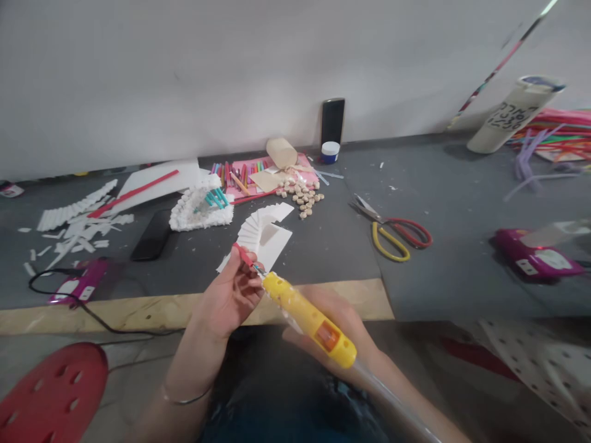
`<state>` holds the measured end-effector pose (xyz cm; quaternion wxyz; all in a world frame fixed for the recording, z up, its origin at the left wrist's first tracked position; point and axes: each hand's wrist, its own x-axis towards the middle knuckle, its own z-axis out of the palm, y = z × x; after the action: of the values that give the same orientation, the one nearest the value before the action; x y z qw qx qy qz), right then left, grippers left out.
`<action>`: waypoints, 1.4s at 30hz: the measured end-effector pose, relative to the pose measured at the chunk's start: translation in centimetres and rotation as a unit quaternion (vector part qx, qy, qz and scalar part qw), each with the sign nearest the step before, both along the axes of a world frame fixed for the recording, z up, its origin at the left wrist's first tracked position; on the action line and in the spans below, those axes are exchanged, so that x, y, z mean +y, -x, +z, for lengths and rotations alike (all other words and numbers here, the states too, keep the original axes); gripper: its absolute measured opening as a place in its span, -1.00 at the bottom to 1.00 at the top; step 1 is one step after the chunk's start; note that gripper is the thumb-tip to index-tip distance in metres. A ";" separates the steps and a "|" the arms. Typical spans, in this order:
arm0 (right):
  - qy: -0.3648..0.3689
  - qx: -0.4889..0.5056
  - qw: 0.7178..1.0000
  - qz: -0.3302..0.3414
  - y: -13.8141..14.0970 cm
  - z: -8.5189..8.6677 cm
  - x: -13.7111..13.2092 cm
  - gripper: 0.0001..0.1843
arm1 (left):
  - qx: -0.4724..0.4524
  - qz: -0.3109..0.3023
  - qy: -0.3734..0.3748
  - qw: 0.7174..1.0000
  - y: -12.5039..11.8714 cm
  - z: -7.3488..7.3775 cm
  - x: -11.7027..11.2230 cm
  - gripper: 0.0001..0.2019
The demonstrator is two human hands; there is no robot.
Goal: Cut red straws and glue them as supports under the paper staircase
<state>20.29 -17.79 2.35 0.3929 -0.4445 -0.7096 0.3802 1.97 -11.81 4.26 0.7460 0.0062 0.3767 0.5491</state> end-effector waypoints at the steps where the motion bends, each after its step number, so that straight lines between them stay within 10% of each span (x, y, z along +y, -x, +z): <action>1: -0.005 -0.009 1.000 0.002 0.0 0.0 0.1 -0.68 | -0.006 0.000 0.002 1.000 -0.1 0.1 0.0 -0.80; 42: -0.016 -0.082 0.996 -0.009 0.4 0.1 0.1 -0.71 | -0.034 -0.021 0.013 0.999 -0.4 0.2 -0.8 -0.78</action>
<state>19.89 -17.70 2.50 0.3438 -0.4744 -0.7414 0.3271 2.34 -12.61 4.44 0.7700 -0.0140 0.3578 0.5280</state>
